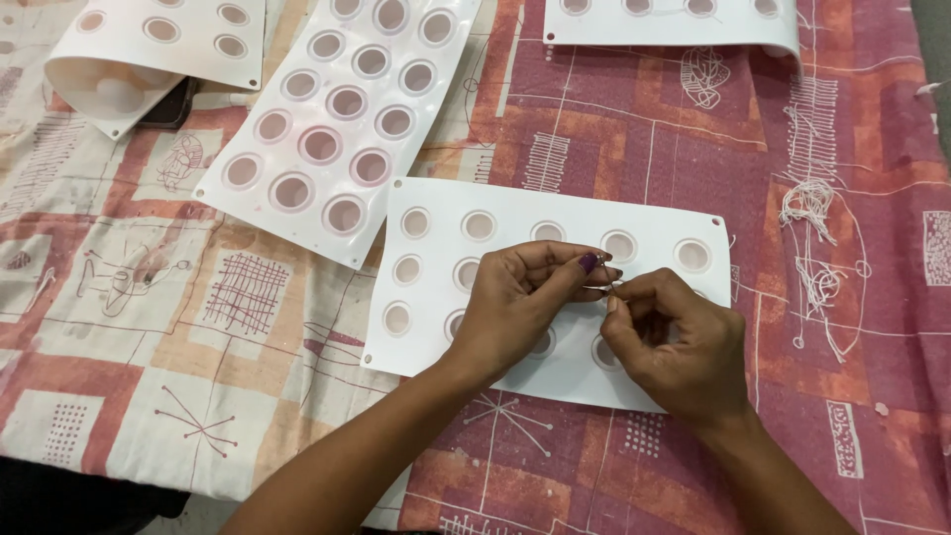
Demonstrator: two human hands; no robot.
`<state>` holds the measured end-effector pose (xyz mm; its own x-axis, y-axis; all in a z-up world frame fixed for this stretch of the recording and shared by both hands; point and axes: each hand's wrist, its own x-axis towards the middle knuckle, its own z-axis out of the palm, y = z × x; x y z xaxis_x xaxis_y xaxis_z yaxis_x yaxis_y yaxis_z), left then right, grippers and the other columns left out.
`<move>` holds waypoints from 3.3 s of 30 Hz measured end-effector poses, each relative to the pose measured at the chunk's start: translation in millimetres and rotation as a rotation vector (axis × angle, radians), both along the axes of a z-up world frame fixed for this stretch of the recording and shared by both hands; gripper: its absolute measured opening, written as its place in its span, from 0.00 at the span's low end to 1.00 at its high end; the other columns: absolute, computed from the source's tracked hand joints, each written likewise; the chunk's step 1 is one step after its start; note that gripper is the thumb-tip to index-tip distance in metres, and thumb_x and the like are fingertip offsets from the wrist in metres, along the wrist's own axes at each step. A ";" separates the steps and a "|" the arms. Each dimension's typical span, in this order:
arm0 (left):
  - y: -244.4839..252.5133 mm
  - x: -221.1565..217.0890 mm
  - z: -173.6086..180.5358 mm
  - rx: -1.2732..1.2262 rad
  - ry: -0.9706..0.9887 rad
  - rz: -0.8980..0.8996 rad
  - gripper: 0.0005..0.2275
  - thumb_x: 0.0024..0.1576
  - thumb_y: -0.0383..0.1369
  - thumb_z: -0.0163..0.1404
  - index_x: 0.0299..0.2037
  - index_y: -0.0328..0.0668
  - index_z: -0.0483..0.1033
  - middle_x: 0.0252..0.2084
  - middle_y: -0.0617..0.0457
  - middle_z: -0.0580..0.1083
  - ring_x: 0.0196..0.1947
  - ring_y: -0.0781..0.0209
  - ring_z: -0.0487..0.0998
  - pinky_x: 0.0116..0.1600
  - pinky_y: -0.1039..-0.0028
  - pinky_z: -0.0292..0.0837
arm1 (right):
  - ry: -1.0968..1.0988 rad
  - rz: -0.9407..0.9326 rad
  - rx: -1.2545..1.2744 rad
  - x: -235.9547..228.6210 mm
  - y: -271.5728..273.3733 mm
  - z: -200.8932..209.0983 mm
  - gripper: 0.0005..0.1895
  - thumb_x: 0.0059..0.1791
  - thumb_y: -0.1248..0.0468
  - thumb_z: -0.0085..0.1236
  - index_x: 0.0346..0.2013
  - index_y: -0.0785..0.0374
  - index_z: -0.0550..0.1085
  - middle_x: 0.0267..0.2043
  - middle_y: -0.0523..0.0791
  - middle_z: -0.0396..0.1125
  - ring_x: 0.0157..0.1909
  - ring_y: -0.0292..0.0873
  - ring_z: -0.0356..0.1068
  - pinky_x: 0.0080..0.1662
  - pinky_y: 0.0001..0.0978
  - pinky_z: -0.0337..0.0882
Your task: Manually threading candle wicks through sustainers or molds.
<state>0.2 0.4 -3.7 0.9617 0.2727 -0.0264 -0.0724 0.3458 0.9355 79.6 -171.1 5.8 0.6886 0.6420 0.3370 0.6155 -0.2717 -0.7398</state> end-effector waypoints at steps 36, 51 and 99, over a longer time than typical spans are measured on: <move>-3.1 -1.2 -4.9 0.047 -0.082 0.108 0.13 0.67 0.27 0.46 0.59 0.29 0.67 0.56 0.41 0.72 0.58 0.58 0.78 0.63 0.70 0.79 | -0.084 -0.029 0.027 0.0 -0.6 -5.7 0.07 0.51 0.65 0.62 0.41 0.65 0.78 0.27 0.43 0.75 0.26 0.33 0.76 0.27 0.21 0.75; -3.3 -1.4 -3.4 0.196 -0.060 0.115 0.09 0.63 0.25 0.50 0.50 0.29 0.77 0.61 0.46 0.67 0.54 0.62 0.78 0.59 0.72 0.80 | -0.079 -0.025 0.000 -1.1 0.8 -3.8 0.07 0.50 0.65 0.63 0.40 0.65 0.78 0.25 0.43 0.75 0.25 0.33 0.76 0.25 0.20 0.73; -65.2 -35.9 29.2 1.554 -0.302 -0.194 0.33 0.51 0.37 0.55 0.65 0.27 0.62 0.67 0.34 0.63 0.71 0.38 0.60 0.73 0.54 0.58 | 0.446 -0.184 0.391 -3.7 -149.7 28.5 0.08 0.58 0.69 0.54 0.51 0.69 0.72 0.42 0.52 0.75 0.43 0.45 0.78 0.47 0.36 0.80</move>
<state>-35.7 -64.8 25.6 0.9015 -0.2703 0.3380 -0.3827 -0.8625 0.3312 75.9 -320.8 34.3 0.9049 0.3866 0.1782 0.1934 -0.0005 -0.9811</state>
